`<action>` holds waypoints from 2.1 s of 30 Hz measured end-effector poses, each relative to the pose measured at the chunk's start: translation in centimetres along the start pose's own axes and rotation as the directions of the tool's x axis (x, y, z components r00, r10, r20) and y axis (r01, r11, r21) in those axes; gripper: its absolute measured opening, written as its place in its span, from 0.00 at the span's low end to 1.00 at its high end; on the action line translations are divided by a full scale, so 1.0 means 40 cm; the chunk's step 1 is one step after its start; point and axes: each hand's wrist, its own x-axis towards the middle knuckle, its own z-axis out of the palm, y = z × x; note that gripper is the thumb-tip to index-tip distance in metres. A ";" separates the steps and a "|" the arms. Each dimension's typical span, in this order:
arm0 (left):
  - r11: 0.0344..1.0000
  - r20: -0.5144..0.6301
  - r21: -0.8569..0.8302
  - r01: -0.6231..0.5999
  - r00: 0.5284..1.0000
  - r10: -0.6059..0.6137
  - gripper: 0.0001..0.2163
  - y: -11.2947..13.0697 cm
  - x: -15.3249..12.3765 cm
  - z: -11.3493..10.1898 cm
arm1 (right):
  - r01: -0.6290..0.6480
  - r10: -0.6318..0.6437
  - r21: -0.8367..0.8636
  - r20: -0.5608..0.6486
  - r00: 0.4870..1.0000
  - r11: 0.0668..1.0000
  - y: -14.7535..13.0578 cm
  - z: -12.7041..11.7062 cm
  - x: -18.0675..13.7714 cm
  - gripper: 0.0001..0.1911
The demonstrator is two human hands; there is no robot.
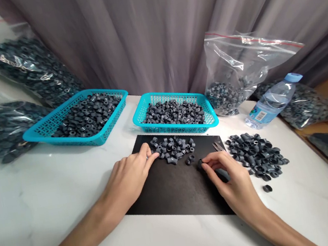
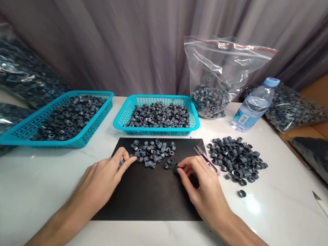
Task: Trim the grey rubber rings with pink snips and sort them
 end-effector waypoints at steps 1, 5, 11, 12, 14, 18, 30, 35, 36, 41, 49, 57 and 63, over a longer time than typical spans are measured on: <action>1.000 0.010 0.002 -0.007 1.000 0.007 0.11 0.001 -0.001 0.005 | -0.026 0.026 0.018 0.002 1.000 1.000 0.002 0.000 0.000 0.05; 1.000 0.036 -0.026 -0.014 0.999 0.015 0.10 -0.003 -0.004 0.019 | -0.144 0.143 0.113 0.016 0.990 0.983 0.009 0.001 0.005 0.09; 0.973 0.055 -0.229 -0.010 0.998 0.023 0.08 -0.005 -0.006 0.011 | -0.231 0.234 0.213 0.008 0.972 0.949 0.009 -0.001 0.015 0.15; 0.965 0.055 -0.263 -0.009 0.998 0.024 0.08 -0.002 -0.006 0.007 | -0.229 0.233 0.215 0.004 0.972 0.949 0.008 -0.001 0.015 0.14; 0.949 0.053 -0.315 0.003 0.998 0.015 0.08 0.007 -0.008 0.003 | -0.218 0.225 0.214 -0.007 0.974 0.952 0.006 -0.001 0.015 0.13; 0.902 0.075 -0.430 -0.047 0.993 0.087 0.08 0.030 -0.025 0.007 | -0.192 0.201 0.214 -0.018 0.979 0.958 0.006 0.001 0.013 0.13; 0.846 0.151 -0.347 -0.404 0.866 0.476 0.10 0.028 -0.061 0.048 | -0.139 0.137 0.144 0.020 0.990 0.980 0.007 0.000 0.011 0.08; 0.830 0.116 -0.402 -0.386 0.878 0.465 0.14 0.015 -0.061 0.054 | -0.135 0.134 0.122 0.017 0.991 0.983 0.009 0.001 0.009 0.09; 0.819 0.097 -0.425 -0.385 0.880 0.464 0.15 0.012 -0.061 0.055 | -0.132 0.131 0.118 0.016 0.991 0.984 0.009 0.001 0.009 0.10; 0.779 0.042 -0.476 -0.408 0.874 0.484 0.11 0.005 -0.066 0.061 | -0.110 0.109 0.101 0.011 0.994 0.989 0.006 0.002 0.009 0.09; 0.816 0.193 -0.481 -0.320 0.870 0.455 0.10 0.028 -0.062 0.023 | -0.058 0.031 0.198 0.138 0.990 0.978 -0.014 -0.005 0.009 0.07; 0.401 0.367 -0.892 0.208 0.852 0.374 0.13 0.068 -0.053 0.034 | -0.022 -0.048 0.266 0.252 0.967 0.964 -0.049 -0.023 -0.001 0.10; 0.039 0.514 -0.843 0.537 0.781 0.356 0.11 0.093 -0.064 0.053 | -0.160 0.032 0.522 0.246 0.969 0.838 -0.067 -0.002 -0.016 0.10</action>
